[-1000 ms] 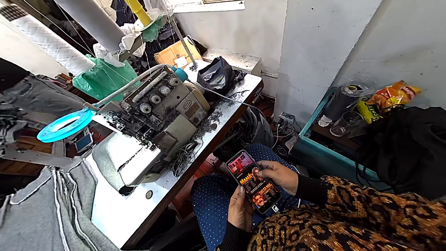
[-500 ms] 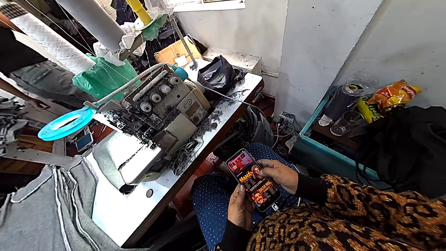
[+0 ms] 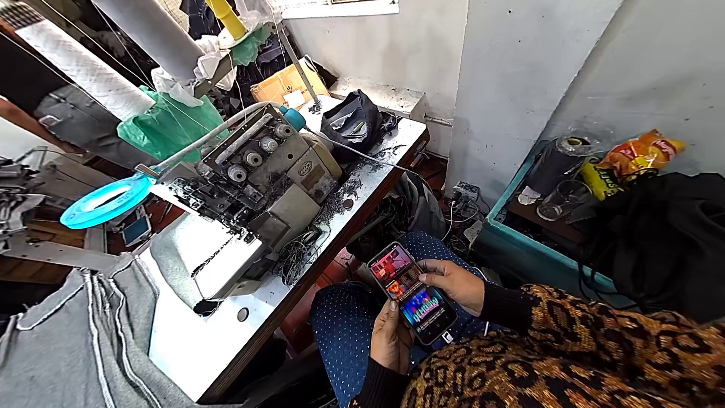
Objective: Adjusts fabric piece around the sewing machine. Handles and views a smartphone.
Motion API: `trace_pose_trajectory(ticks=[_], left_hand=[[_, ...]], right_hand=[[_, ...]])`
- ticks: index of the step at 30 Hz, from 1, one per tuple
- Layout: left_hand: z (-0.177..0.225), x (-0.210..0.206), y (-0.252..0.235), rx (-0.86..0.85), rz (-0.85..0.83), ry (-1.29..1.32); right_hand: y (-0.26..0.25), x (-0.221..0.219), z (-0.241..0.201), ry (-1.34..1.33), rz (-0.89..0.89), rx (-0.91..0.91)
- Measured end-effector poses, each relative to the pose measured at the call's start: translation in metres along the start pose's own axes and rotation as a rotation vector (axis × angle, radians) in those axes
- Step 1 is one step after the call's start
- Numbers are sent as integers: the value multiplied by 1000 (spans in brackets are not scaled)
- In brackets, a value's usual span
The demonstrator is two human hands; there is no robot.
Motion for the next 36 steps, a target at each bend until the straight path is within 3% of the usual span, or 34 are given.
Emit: trace_pose_trajectory(ticks=[36], left_hand=[[-4,3,-2,7,-11,10]], right_hand=[[2,0,0,-12,-15,-18]])
Point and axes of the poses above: each hand's wrist, its own y-axis away from the middle knuckle, its own x-axis out of the back of the hand, z = x × y, the point moved 5 cm from there along -y, towards the middle knuckle, and after that the axes turned 4 degrees about -y, right-handed, at the moved point
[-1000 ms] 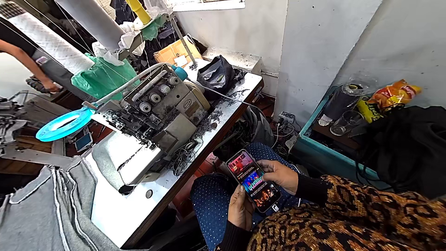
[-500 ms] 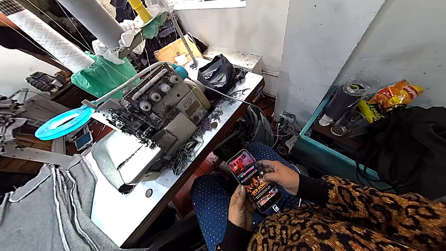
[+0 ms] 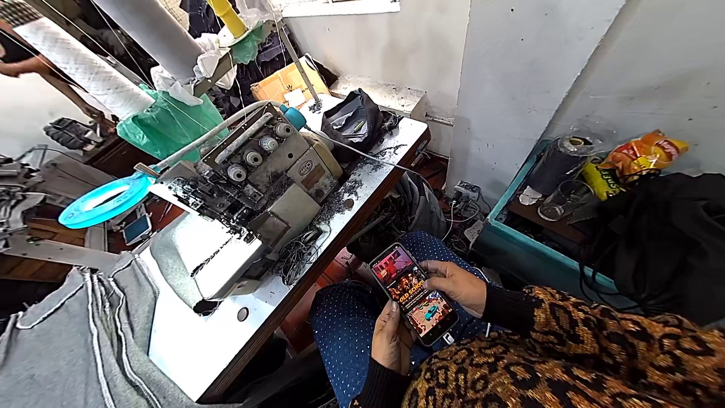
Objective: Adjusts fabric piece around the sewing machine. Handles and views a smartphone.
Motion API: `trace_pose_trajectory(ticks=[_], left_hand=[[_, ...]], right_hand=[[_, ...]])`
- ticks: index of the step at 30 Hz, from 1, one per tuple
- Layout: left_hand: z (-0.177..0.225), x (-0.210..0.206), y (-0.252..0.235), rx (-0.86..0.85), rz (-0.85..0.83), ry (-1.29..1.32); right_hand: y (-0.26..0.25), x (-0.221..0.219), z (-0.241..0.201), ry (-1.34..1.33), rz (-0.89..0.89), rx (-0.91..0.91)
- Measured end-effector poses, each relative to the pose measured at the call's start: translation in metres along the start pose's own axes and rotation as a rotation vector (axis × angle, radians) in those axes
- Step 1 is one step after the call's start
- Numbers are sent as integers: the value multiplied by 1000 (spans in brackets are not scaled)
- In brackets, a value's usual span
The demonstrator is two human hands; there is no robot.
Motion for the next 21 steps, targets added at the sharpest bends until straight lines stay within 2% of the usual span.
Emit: trace_pose_trajectory(ticks=[11,21], left_hand=[[3,-3,2,2,10,-18],[4,-3,2,7,17,-9]], right_hand=[[-3,3,7,-87,52,9],[0,-2,-1,19,19,-20]])
Point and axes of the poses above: each hand's wrist, its own y-axis away from the middle knuckle, its own x-axis out of the back of the hand, z = x × y, the point moved 5 cm from there along -y, towards the middle knuckle, and after that the axes turned 4 degrees about -y, right-handed, at the moved point
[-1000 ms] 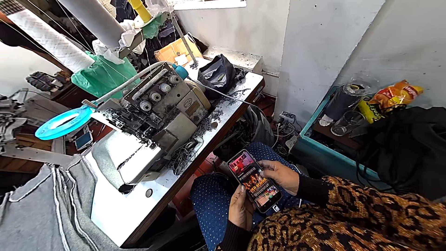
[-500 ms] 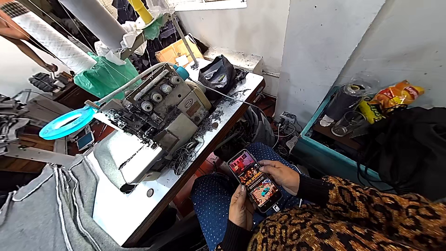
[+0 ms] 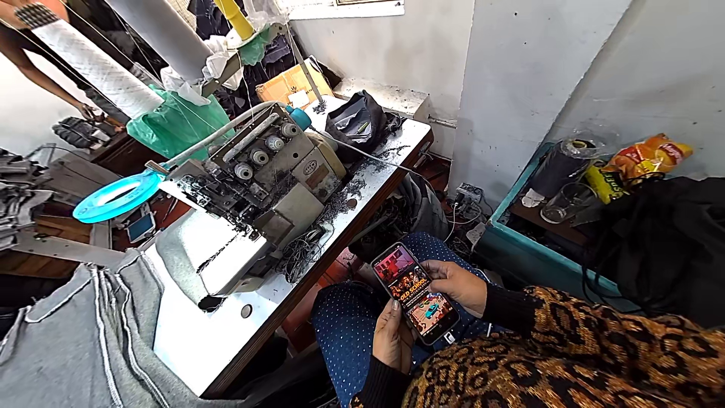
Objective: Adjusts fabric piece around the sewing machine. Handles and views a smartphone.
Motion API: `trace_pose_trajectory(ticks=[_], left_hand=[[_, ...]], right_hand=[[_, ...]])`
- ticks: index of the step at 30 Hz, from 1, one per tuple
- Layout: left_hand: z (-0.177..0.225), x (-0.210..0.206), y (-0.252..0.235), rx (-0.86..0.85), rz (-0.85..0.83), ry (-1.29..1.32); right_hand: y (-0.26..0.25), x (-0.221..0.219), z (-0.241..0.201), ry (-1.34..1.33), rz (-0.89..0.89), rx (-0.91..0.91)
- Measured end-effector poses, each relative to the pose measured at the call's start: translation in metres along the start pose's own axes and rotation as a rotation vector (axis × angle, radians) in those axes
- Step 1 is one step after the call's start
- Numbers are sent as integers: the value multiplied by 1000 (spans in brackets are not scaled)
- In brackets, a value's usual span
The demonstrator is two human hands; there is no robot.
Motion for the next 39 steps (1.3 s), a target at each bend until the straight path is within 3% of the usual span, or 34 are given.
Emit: trace_pose_trajectory(ticks=[39], left_hand=[[-4,3,-2,5,16,-17]], right_hand=[[-1,3,5,-17,-4,13]])
Point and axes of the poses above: each hand's wrist, its own y-axis away from the middle knuckle, its own x-axis out of the back of the hand, z = x × y, the point moved 5 cm from there along -y, towards the middle knuckle, and after that the axes turned 4 degrees about -y, right-handed, at the moved point
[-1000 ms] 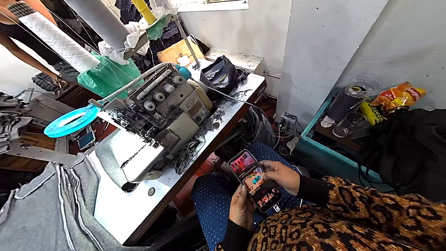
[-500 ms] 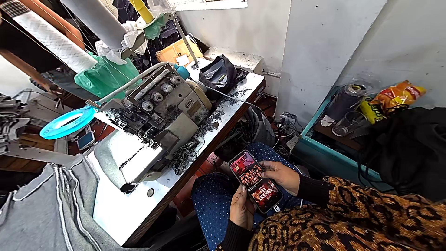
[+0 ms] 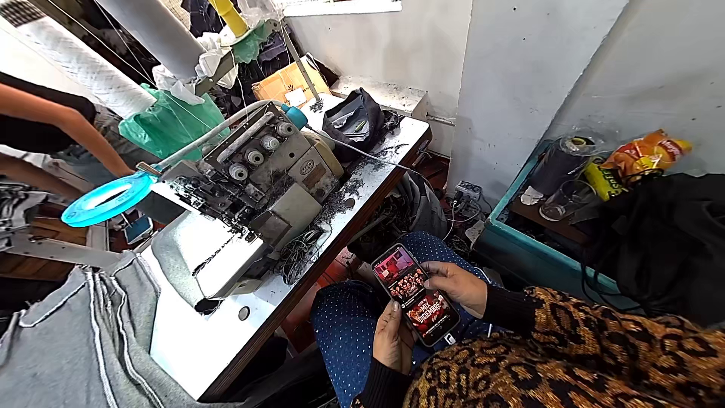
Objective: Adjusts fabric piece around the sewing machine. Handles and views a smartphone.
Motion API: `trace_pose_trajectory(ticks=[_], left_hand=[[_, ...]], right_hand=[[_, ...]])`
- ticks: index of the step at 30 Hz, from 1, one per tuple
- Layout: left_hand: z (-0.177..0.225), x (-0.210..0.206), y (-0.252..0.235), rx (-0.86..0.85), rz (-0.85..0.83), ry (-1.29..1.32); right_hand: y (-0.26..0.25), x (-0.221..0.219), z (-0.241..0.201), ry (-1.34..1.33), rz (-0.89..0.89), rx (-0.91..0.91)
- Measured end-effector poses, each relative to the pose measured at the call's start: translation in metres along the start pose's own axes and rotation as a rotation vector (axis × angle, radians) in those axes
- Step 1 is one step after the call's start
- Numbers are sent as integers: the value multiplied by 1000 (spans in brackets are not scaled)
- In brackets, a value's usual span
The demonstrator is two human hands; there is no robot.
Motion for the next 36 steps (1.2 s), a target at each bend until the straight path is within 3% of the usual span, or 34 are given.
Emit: trace_pose_trajectory(ticks=[36], left_hand=[[1,-1,0,1,2,-6]], right_hand=[[1,-1,-2,34,5,-3]])
Point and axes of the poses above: each hand's wrist, its own y-axis away from the middle knuckle, its own x-axis out of the back of the hand, z = x × y, the point moved 5 cm from there along -y, towards the middle knuckle, and after that the axes turned 4 degrees about -y, right-handed, at the moved point
